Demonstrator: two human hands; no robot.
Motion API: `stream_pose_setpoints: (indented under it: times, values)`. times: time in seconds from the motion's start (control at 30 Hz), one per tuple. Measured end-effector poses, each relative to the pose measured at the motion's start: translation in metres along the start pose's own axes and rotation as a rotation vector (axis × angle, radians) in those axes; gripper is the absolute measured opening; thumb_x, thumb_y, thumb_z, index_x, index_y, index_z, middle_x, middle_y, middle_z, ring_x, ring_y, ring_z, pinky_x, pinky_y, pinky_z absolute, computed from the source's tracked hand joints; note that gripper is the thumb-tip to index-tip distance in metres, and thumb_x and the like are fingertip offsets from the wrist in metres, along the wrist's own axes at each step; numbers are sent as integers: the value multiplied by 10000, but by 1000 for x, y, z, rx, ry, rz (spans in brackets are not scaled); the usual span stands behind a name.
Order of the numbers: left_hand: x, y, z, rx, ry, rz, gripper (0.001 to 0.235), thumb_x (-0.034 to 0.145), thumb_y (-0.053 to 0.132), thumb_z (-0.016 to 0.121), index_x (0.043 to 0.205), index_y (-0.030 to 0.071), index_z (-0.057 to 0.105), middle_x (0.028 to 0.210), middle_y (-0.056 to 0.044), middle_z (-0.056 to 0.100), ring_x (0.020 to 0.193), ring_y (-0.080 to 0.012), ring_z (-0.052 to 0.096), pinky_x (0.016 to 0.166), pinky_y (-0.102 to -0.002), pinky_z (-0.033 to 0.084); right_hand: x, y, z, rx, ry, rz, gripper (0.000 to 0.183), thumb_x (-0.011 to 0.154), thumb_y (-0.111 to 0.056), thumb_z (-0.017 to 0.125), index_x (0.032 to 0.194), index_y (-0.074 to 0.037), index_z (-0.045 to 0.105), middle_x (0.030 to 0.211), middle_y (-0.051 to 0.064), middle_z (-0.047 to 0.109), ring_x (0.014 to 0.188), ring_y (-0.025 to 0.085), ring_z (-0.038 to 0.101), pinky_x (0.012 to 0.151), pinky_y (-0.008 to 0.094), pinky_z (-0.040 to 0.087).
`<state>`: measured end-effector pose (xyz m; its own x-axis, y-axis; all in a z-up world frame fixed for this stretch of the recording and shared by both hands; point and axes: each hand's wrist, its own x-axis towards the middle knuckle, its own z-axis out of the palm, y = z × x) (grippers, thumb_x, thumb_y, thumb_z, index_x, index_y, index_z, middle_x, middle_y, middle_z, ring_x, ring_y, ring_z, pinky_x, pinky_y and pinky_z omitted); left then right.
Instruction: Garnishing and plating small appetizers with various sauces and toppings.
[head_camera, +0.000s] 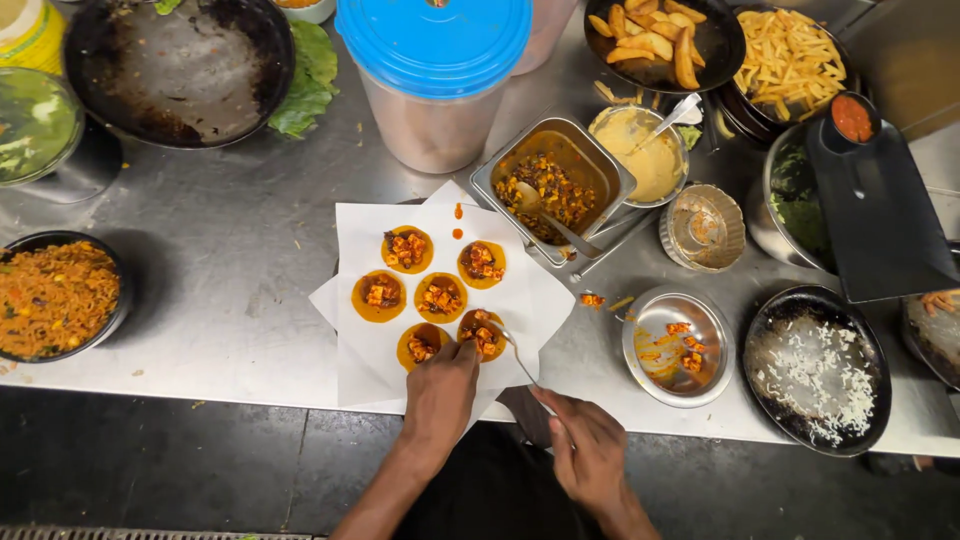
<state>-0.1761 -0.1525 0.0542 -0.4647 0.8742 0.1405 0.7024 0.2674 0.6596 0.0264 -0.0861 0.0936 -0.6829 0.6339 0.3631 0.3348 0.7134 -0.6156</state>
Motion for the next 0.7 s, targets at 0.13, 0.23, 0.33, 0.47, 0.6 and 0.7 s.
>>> stream_pose_setpoints:
  times: [0.13,0.23,0.33,0.47,0.6,0.7]
  values:
    - [-7,-1,-8,-35,48,13,243,946,164,655,1108,-12,699,905,-158,703,736,-357,692,643,-460,561,-3,-5,4,5,59,32,258,956,-17,580,1182,51,683,1077,147,799,754,233,740,716,335,584]
    - [-13,4,-8,-14,104,50,287,931,221,697,1135,19,701,892,-138,701,714,-331,691,611,-418,550,-3,-11,-2,116,141,121,263,1003,-36,535,1210,74,655,1107,164,784,921,257,778,833,332,598]
    - [-6,28,-1,-397,-188,-328,392,891,241,747,1236,61,697,669,-126,691,513,-236,645,530,-334,506,-23,-3,-28,187,251,339,286,1043,-71,498,1223,84,657,1099,177,790,1010,260,784,915,335,596]
    - [-10,53,61,-771,-336,-234,333,934,184,750,1233,43,704,678,-105,663,563,-164,571,522,-262,469,-64,35,-87,33,381,642,318,1087,-146,490,1190,57,713,1081,183,803,1020,239,763,955,342,573]
    - [-4,80,135,-1118,-651,-570,508,938,146,667,1402,99,466,962,-87,697,764,-156,698,654,-302,588,-48,60,-149,-169,307,612,270,1049,-143,543,1238,-9,682,1097,108,787,912,210,763,844,325,574]
    - [-12,85,205,-1289,-627,-566,555,944,115,628,1445,94,391,1103,-91,662,959,-165,731,822,-326,634,-42,86,-177,-428,99,500,251,980,-101,604,1204,-67,713,1052,91,780,829,253,739,757,365,561]
